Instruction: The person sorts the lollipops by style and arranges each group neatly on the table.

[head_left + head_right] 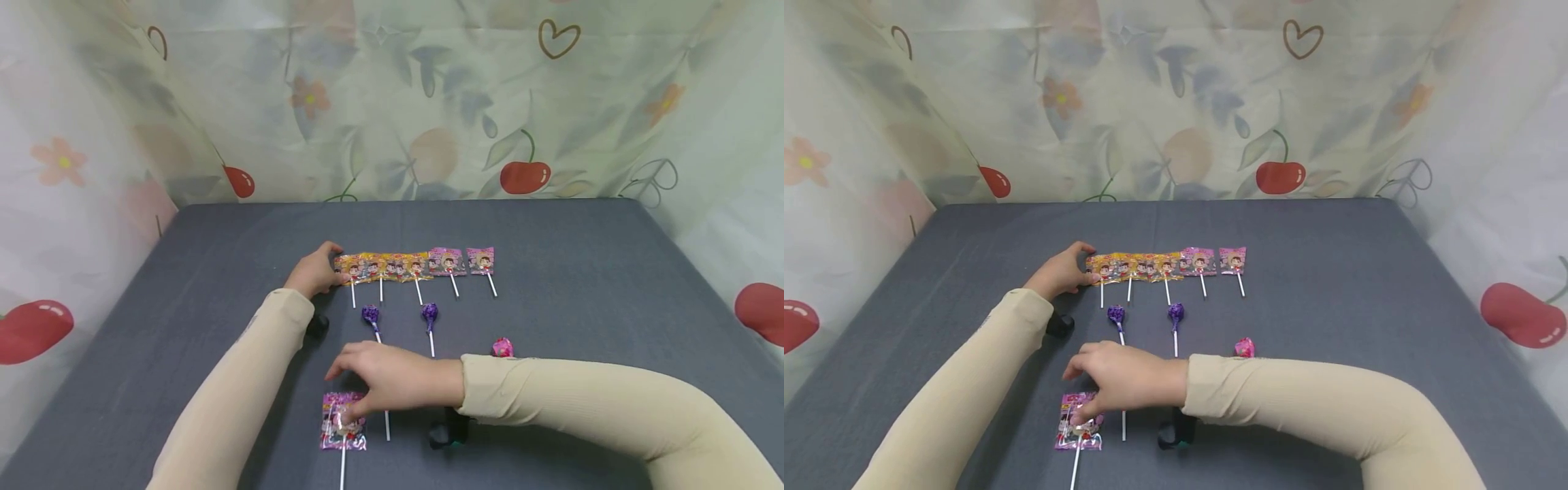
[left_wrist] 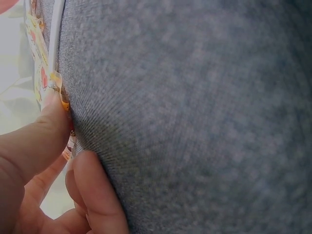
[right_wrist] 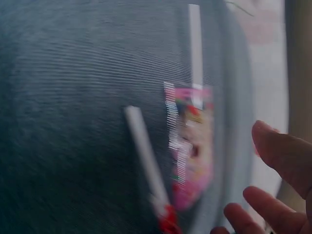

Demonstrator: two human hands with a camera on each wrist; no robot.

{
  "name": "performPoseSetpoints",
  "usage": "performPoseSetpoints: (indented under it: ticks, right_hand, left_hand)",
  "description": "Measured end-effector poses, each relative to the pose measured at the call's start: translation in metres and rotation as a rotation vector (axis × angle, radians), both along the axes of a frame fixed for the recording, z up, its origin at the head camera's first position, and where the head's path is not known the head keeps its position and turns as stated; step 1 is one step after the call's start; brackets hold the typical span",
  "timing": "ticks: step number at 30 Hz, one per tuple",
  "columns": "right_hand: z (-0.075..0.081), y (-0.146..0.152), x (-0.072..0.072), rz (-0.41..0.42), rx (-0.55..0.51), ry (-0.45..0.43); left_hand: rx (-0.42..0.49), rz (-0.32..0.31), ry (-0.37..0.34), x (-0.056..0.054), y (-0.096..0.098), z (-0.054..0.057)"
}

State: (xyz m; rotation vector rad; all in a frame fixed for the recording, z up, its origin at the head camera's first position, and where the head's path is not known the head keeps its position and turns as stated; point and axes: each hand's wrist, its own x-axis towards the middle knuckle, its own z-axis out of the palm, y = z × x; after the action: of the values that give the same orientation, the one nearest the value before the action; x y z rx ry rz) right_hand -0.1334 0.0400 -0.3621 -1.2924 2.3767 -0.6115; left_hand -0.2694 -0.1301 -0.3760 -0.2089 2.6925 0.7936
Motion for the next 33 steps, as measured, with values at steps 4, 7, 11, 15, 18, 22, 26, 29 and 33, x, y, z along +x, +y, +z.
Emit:
performPoseSetpoints:
  ticks: [4,7,11,15,18,22,26,29,33]
  right_hand:
    - [-0.008,-0.006,0.005,0.004,0.096,0.075]
    - [-0.012,-0.010,0.009,0.009,0.137,0.153]
    - [-0.014,-0.013,0.012,0.023,0.169,0.255]
    - [-0.013,-0.015,0.013,0.042,0.166,0.282]
    - [-0.014,-0.016,0.013,0.052,0.133,0.252]
    - [-0.013,-0.013,0.012,0.052,0.066,0.177]
    - [-0.009,-0.008,0.013,0.037,-0.007,0.102]
    - [-0.003,-0.003,0.013,0.028,-0.052,0.056]
    - [0.005,0.004,0.014,0.013,-0.109,-0.033]
  left_hand:
    - [0.002,0.001,-0.001,-0.001,-0.001,-0.001]
    - [0.006,0.005,-0.003,-0.002,-0.002,-0.002]
    - [0.008,0.011,-0.007,-0.001,-0.002,-0.001]
    - [0.009,0.008,-0.010,-0.001,-0.002,0.001]
    - [0.018,0.007,-0.020,-0.001,-0.002,0.001]
    - [0.021,-0.001,-0.030,-0.001,-0.002,0.002]
    - [0.016,-0.009,-0.027,0.000,-0.001,0.003]
    - [0.013,-0.006,-0.023,0.000,-0.001,0.003]
    - [0.011,0.004,-0.023,0.000,0.000,0.003]
